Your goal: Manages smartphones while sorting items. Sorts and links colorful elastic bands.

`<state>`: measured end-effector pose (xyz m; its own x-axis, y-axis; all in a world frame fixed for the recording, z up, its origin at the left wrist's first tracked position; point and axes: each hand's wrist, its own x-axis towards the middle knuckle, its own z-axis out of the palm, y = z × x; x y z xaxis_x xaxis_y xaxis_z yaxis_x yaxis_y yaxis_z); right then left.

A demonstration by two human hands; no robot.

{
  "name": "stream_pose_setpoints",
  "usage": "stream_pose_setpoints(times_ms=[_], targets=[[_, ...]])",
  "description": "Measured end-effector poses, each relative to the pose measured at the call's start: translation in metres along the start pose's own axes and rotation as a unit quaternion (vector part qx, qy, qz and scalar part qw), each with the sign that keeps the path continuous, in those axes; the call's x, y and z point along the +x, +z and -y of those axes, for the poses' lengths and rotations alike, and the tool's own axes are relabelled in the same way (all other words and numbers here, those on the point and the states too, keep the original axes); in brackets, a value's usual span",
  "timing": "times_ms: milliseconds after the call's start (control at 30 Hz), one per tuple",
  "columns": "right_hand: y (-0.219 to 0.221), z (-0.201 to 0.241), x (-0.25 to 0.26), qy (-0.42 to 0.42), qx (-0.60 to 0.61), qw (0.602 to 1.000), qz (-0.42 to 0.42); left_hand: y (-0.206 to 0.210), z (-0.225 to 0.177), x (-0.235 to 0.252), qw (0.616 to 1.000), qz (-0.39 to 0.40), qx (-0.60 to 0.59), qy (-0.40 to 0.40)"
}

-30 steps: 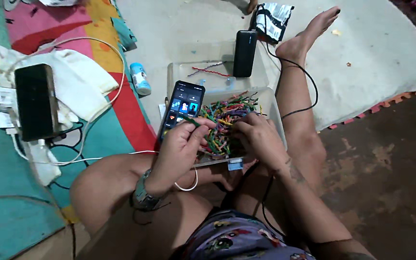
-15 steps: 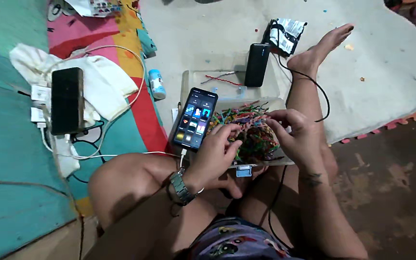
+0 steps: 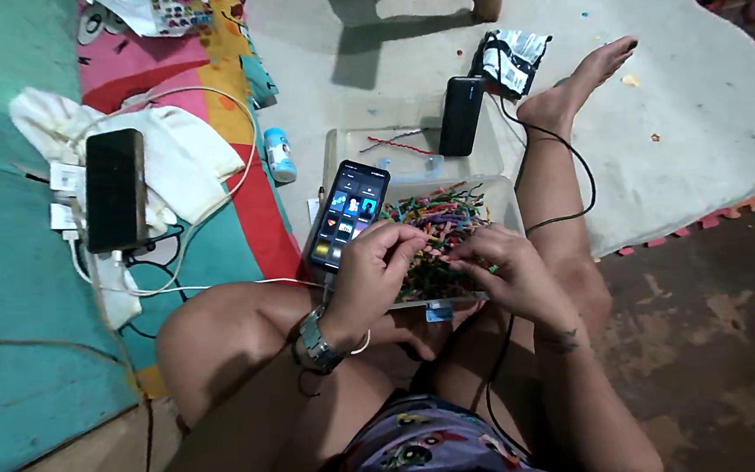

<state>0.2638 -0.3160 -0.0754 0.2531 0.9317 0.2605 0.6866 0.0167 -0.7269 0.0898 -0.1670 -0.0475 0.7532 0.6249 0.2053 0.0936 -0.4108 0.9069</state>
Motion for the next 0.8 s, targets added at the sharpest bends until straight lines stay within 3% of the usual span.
stream_pose_setpoints(times_ms=[233, 333, 533, 667, 800], targets=[[0.019, 0.020, 0.002, 0.049, 0.223, 0.974, 0.006, 0.001, -0.001, -0.003, 0.994, 0.013, -0.110, -0.010], [0.024, 0.025, 0.003, 0.069, 0.248, 0.966, 0.011, -0.001, -0.004, -0.004, 0.984, 0.027, -0.170, -0.038], [0.021, 0.023, 0.000, 0.083, 0.258, 0.961, 0.049, -0.004, -0.006, -0.006, 0.928, 0.085, -0.309, -0.192], [0.015, 0.020, -0.002, 0.060, 0.347, 0.929, 0.116, -0.006, -0.009, -0.007, 0.869, 0.141, -0.401, -0.254], [0.020, 0.017, -0.002, 0.072, 0.390, 0.915, 0.072, -0.005, -0.009, -0.008, 0.846, 0.121, -0.441, -0.276]])
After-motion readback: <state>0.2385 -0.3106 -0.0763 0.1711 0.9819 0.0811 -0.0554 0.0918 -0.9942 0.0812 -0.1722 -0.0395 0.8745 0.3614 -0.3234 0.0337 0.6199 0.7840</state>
